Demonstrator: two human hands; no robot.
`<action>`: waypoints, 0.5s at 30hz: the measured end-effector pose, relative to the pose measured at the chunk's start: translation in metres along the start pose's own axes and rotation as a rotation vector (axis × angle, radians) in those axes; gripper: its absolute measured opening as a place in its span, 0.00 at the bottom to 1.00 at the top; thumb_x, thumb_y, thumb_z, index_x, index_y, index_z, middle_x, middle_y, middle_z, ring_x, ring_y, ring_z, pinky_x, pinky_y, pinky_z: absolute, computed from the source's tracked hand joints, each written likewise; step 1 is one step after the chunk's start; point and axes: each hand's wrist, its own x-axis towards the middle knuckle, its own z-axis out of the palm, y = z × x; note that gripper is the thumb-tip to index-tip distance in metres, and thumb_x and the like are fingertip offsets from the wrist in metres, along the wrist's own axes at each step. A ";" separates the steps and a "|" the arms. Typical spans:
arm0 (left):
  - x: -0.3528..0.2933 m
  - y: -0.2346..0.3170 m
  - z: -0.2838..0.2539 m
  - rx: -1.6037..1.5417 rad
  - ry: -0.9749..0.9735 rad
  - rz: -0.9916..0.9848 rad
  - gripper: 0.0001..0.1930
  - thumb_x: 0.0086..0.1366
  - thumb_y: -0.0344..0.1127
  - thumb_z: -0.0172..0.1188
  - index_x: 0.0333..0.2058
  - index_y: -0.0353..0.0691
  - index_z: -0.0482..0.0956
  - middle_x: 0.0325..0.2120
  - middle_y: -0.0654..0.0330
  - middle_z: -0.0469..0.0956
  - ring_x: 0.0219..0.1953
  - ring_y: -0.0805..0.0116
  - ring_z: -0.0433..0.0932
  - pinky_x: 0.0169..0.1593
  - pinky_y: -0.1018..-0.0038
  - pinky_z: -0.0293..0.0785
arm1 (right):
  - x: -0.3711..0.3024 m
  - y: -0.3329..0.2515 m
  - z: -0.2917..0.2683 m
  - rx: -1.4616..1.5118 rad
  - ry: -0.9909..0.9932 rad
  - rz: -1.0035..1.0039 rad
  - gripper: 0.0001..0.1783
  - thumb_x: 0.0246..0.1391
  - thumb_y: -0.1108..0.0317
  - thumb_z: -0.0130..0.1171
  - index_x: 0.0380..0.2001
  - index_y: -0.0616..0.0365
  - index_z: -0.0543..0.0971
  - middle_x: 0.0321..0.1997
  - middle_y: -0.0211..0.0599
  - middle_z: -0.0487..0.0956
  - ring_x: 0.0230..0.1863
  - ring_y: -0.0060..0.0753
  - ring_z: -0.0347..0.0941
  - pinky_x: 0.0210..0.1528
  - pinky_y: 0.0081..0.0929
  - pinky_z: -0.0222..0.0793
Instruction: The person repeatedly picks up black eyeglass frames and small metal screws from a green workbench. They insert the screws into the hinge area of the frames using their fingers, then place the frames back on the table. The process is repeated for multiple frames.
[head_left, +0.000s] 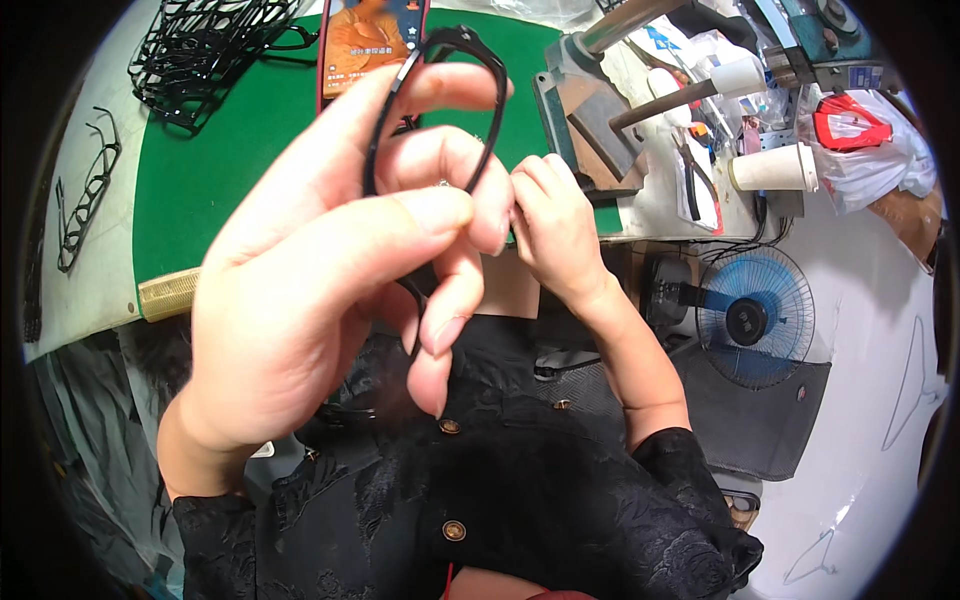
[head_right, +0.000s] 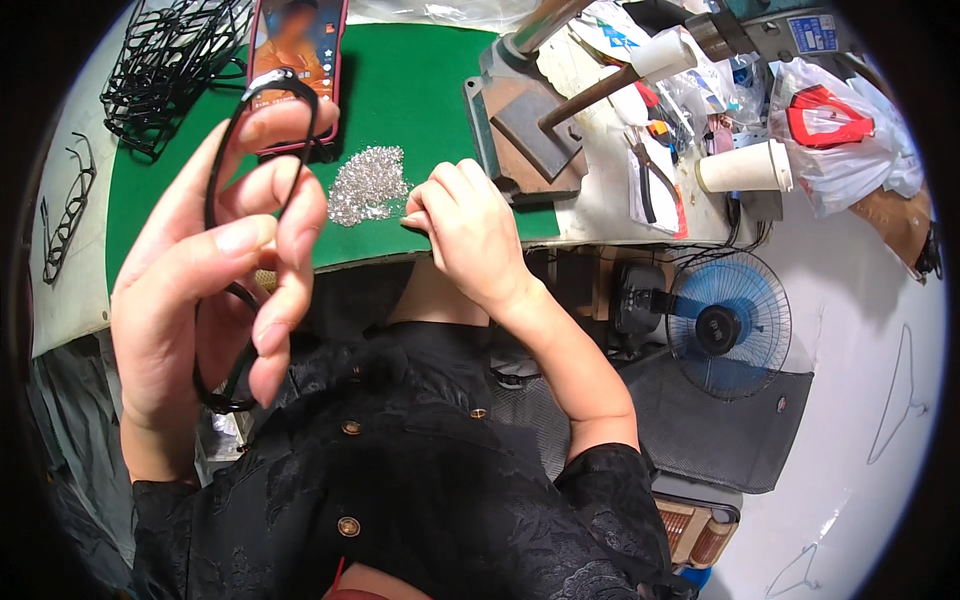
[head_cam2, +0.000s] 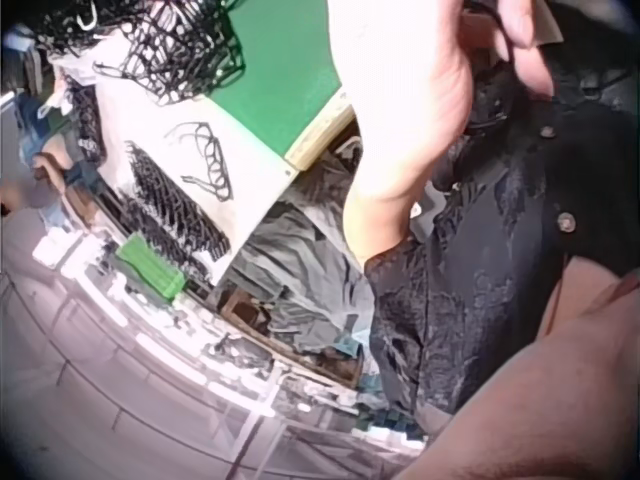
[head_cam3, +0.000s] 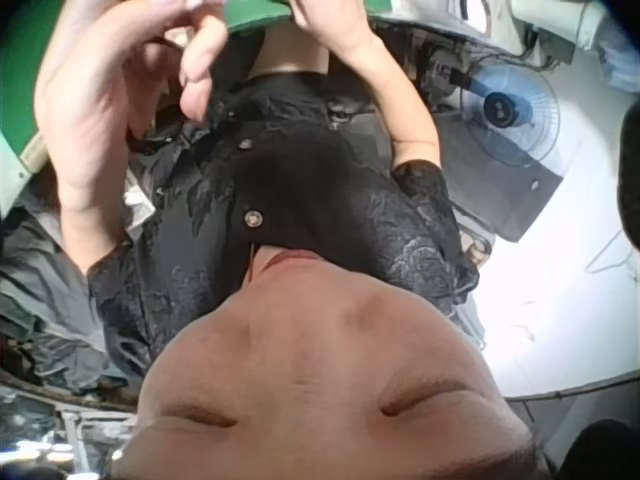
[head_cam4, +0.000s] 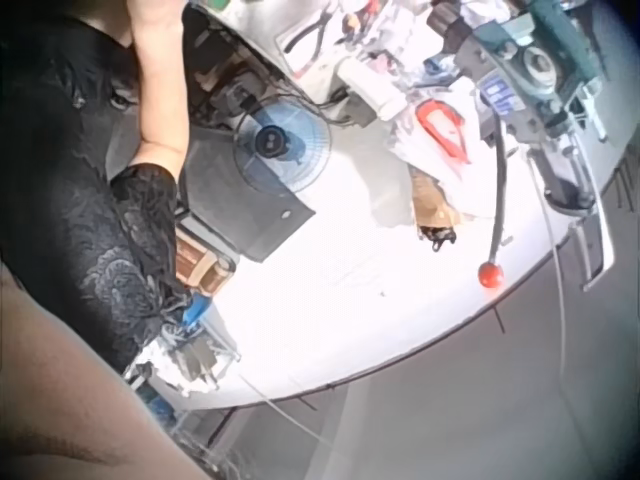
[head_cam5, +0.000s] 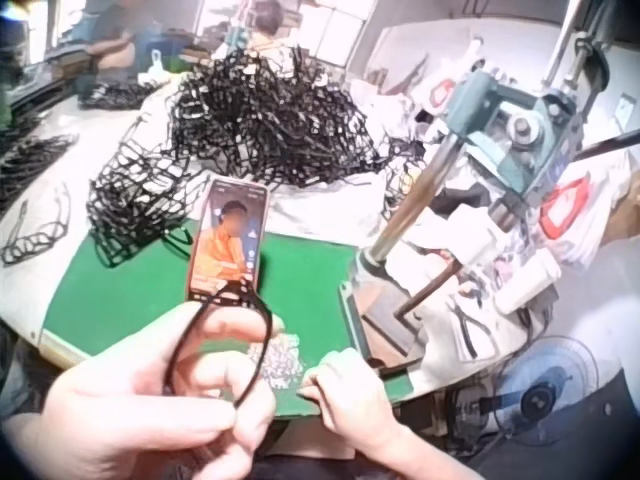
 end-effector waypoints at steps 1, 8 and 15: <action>0.000 0.000 -0.001 -0.013 -0.019 -0.004 0.30 0.59 0.31 0.49 0.59 0.25 0.56 0.30 0.53 0.68 0.15 0.74 0.68 0.11 0.82 0.66 | 0.001 -0.001 -0.001 -0.031 -0.008 -0.012 0.08 0.44 0.70 0.63 0.25 0.58 0.73 0.28 0.36 0.69 0.33 0.40 0.66 0.35 0.34 0.66; 0.002 -0.004 0.001 -0.091 -0.200 -0.127 0.27 0.64 0.28 0.47 0.61 0.30 0.51 0.33 0.53 0.68 0.21 0.72 0.71 0.16 0.79 0.74 | 0.005 0.001 -0.011 0.119 0.039 0.099 0.07 0.45 0.74 0.60 0.26 0.60 0.72 0.29 0.40 0.69 0.34 0.45 0.66 0.37 0.38 0.63; 0.003 -0.006 0.006 -0.074 -0.200 -0.095 0.28 0.62 0.28 0.47 0.61 0.28 0.52 0.32 0.53 0.68 0.20 0.72 0.71 0.15 0.79 0.72 | 0.018 0.011 -0.024 0.251 0.107 0.057 0.03 0.48 0.76 0.58 0.26 0.62 0.73 0.28 0.40 0.72 0.32 0.45 0.67 0.35 0.36 0.64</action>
